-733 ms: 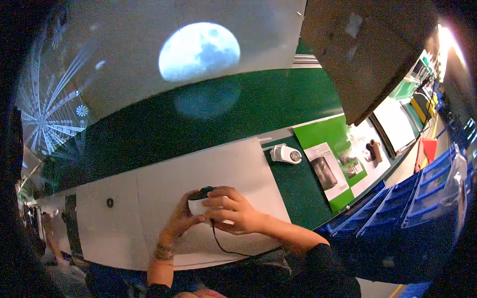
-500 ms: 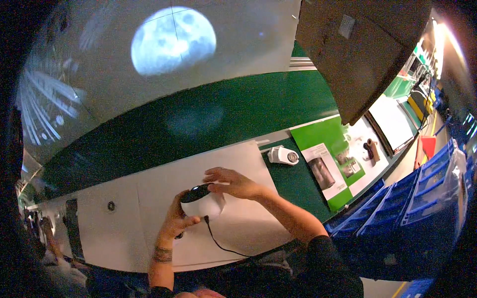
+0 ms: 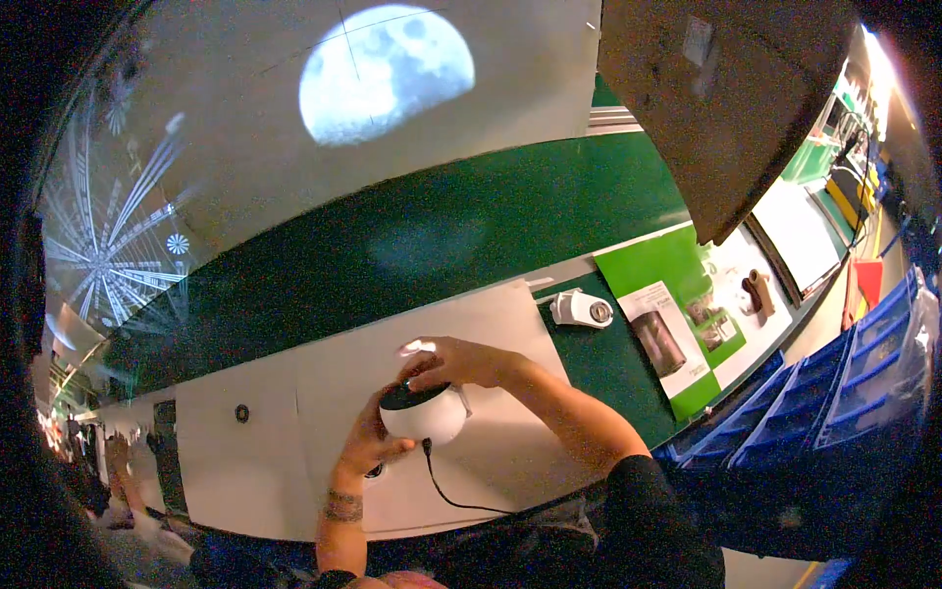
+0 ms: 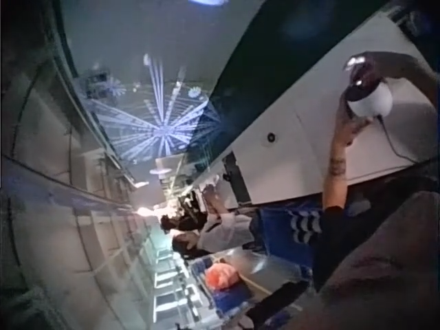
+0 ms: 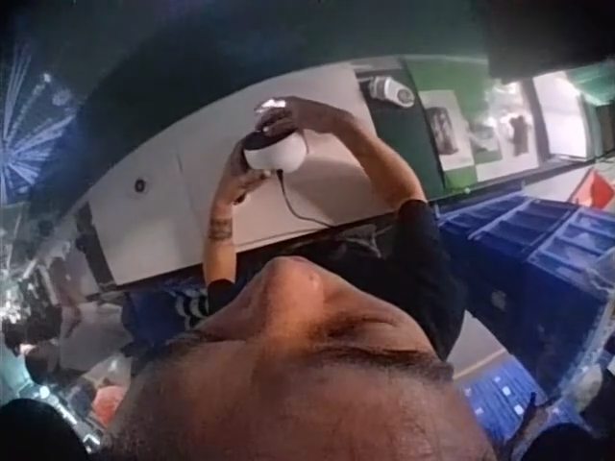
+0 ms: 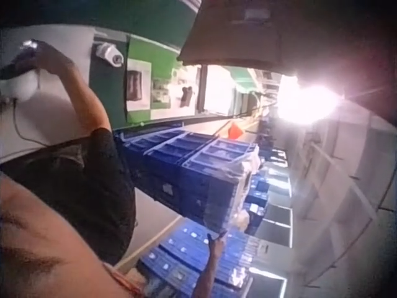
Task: Testing the light projection quality and electronic functionality of dome-shaped projector units on an assembly line.
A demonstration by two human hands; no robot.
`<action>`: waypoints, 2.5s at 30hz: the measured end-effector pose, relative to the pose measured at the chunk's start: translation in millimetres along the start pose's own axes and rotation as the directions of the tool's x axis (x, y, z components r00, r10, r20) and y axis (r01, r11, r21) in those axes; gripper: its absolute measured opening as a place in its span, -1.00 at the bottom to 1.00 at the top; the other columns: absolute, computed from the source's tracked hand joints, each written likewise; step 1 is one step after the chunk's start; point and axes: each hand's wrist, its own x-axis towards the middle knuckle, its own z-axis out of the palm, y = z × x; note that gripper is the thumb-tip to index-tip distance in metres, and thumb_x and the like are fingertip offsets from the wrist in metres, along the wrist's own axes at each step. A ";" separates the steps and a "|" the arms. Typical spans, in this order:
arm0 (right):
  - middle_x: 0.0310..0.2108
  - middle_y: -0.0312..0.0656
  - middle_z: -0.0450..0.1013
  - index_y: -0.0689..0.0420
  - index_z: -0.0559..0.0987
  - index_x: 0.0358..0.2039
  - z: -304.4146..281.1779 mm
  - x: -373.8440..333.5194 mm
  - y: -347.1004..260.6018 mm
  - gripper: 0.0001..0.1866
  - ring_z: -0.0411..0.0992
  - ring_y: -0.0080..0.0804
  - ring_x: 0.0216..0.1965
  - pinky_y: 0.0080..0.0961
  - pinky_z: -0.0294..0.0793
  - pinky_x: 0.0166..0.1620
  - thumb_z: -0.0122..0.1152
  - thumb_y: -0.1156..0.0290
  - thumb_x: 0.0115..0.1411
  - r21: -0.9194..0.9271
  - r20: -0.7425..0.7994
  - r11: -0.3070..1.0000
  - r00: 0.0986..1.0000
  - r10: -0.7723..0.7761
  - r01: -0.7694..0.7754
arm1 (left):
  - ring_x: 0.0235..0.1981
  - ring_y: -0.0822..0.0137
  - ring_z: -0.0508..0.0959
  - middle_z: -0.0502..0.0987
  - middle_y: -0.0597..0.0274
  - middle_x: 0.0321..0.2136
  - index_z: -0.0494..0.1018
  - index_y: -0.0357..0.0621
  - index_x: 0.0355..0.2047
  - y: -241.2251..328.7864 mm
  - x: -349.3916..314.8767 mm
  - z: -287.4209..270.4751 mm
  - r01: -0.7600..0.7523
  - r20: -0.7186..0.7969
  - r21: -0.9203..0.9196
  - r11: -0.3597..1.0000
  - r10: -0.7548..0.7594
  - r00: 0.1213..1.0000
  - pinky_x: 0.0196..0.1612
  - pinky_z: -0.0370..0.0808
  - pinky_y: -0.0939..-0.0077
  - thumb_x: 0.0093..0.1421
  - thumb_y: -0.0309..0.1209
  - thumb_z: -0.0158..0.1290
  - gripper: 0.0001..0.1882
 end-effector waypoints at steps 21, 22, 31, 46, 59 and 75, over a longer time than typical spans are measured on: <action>0.10 -0.04 0.57 0.27 0.31 0.31 -3.1 -1.3 2.4 -0.41 0.52 -0.35 0.12 -0.42 0.47 0.24 0.24 0.63 0.29 -0.212 0.004 0.977 1.000 0.012 -0.011 | 0.32 0.17 0.35 0.37 0.02 0.24 0.12 -0.33 0.40 2.2 -5.3 12.5 -0.018 -0.059 -0.026 1.000 0.016 0.998 0.41 0.25 0.24 -0.08 -0.20 0.59 0.17; 0.08 -0.05 0.58 0.27 0.33 0.28 -3.4 -1.3 1.8 -0.43 0.52 -0.35 0.11 -0.41 0.48 0.22 0.26 0.61 0.29 -0.111 0.003 0.994 1.000 0.009 -0.009 | 0.31 0.17 0.35 0.37 0.02 0.24 0.12 -0.32 0.40 2.6 -4.7 12.9 -0.030 -0.060 -0.003 1.000 0.029 0.998 0.41 0.25 0.23 -0.08 -0.21 0.59 0.17; 0.03 -0.09 0.58 0.22 0.44 0.19 -3.7 3.2 5.6 -0.56 0.52 -0.34 0.12 -0.42 0.46 0.24 0.28 0.57 0.31 -0.066 0.023 0.997 0.999 -0.044 0.045 | 0.33 0.15 0.34 0.35 0.01 0.26 0.11 -0.34 0.40 2.6 -6.3 15.4 -0.027 -0.066 -0.031 0.999 0.025 0.997 0.41 0.27 0.22 -0.07 -0.19 0.59 0.17; 0.06 -0.09 0.59 0.23 0.41 0.20 -8.1 0.7 12.0 -0.52 0.50 -0.34 0.15 -0.37 0.43 0.26 0.29 0.58 0.29 0.029 0.064 1.000 0.998 -0.008 0.006 | 0.33 0.15 0.35 0.34 -0.03 0.28 0.09 -0.35 0.41 -4.2 -5.5 13.4 -0.045 -0.047 -0.017 0.999 0.044 0.998 0.41 0.26 0.22 -0.06 -0.14 0.58 0.20; 0.11 -0.08 0.56 0.18 0.44 0.22 -13.6 5.4 22.4 -0.50 0.50 -0.31 0.13 -0.36 0.47 0.23 0.36 0.46 0.31 0.075 0.065 0.996 0.996 -0.056 0.051 | 0.32 0.14 0.35 0.34 -0.04 0.27 0.08 -0.36 0.41 -0.1 -6.8 15.4 -0.028 -0.059 -0.034 0.999 0.026 0.998 0.41 0.26 0.24 -0.06 -0.13 0.58 0.21; 0.13 -0.09 0.53 0.17 0.40 0.25 -13.4 4.9 20.7 -0.45 0.46 -0.32 0.20 -0.37 0.39 0.31 0.26 0.65 0.26 -0.054 0.077 0.998 0.997 -0.023 0.027 | 0.31 0.14 0.37 0.36 -0.03 0.25 0.10 -0.35 0.41 -2.8 -5.6 15.8 -0.027 -0.056 -0.022 0.999 0.026 0.998 0.40 0.28 0.22 -0.06 -0.13 0.58 0.19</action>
